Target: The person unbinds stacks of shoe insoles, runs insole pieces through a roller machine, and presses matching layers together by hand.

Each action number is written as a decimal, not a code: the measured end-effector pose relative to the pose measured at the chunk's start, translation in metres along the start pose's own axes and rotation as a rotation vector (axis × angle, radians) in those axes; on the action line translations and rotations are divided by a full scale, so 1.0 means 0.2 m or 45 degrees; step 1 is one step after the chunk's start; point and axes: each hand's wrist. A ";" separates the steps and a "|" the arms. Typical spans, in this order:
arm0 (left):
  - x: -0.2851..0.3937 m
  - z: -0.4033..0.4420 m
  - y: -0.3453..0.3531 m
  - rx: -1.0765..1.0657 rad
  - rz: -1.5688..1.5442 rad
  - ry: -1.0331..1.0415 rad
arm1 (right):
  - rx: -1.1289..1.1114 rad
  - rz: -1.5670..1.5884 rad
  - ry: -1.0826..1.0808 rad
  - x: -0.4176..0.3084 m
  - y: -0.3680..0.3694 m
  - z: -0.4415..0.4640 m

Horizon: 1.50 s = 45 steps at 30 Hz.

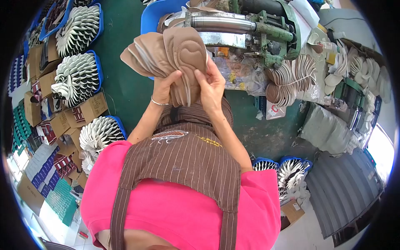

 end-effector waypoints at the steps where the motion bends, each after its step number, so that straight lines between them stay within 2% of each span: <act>1: 0.00 0.00 -0.02 -0.050 -0.077 -0.085 | 0.032 0.069 -0.006 0.00 -0.03 0.00; 3: 0.02 0.01 -0.10 -0.144 -0.233 -0.250 | 0.094 0.240 -0.017 0.01 -0.13 -0.01; 4: 0.04 0.01 -0.12 -0.144 -0.147 -0.274 | 0.112 0.129 -0.072 0.03 -0.19 -0.02; 8: 0.10 0.00 -0.15 -0.423 -0.320 -0.328 | 0.178 -0.357 -0.150 0.28 -0.51 -0.02; 11: 0.13 -0.01 -0.11 -0.515 -0.309 -0.344 | 0.147 -0.359 -0.185 0.25 -0.44 0.23; 12: 0.13 -0.02 -0.10 -0.527 -0.336 -0.368 | 0.129 -0.214 -0.157 0.16 -0.35 0.28; 13: 0.11 -0.02 -0.13 -0.436 -0.269 -0.381 | 0.108 -0.071 -0.133 0.10 -0.29 0.32; 14: 0.07 -0.02 -0.18 -0.348 -0.204 -0.387 | 0.026 -0.081 -0.028 0.08 -0.31 0.30; 16: 0.06 -0.03 -0.18 -0.203 -0.143 -0.345 | 0.102 -0.215 0.031 0.09 -0.30 0.16; 17: 0.08 -0.04 -0.16 -0.185 -0.124 -0.345 | 0.135 -0.283 0.063 0.12 -0.29 0.10; 18: 0.09 -0.04 -0.15 -0.162 -0.103 -0.349 | 0.319 -0.224 0.104 0.15 -0.25 0.06; 20: 0.09 -0.06 -0.14 -0.146 -0.071 -0.357 | 0.268 -0.381 0.072 0.22 -0.36 0.14; 23: 0.08 -0.06 -0.11 -0.123 0.087 -0.358 | 0.123 -0.291 0.256 0.19 -0.35 0.29; 25: 0.08 -0.05 -0.04 -0.060 0.157 -0.194 | -0.037 -0.132 0.415 0.04 -0.12 0.25; 27: 0.02 -0.02 -0.07 0.023 0.376 -0.008 | -0.254 -0.255 0.421 0.04 -0.02 0.09; 28: 0.03 -0.03 -0.05 0.021 0.385 0.017 | -0.198 -0.004 0.348 0.05 0.03 0.04; 32: 0.00 -0.04 0.01 0.153 0.564 0.167 | -0.028 -0.019 0.242 0.04 0.01 0.02; 36: -0.04 -0.02 0.03 0.123 0.374 0.195 | 0.076 0.069 0.134 0.05 -0.02 0.01; 41: -0.03 -0.02 -0.02 0.064 -0.076 -0.029 | 0.213 0.337 0.058 -0.09 -0.09 0.03; 42: 0.02 -0.01 -0.04 0.019 -0.130 -0.096 | 0.310 0.236 0.014 -0.12 -0.09 0.03; 45: 0.09 0.00 -0.12 -0.072 -0.183 -0.153 | 0.250 -0.222 -0.305 0.16 -0.40 -0.05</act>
Point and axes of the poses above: each hand's wrist, its own z-axis towards the middle knuckle, its own y-axis out of the palm, x = y × z, and after that the axes turned 13 degrees about -y, right-handed
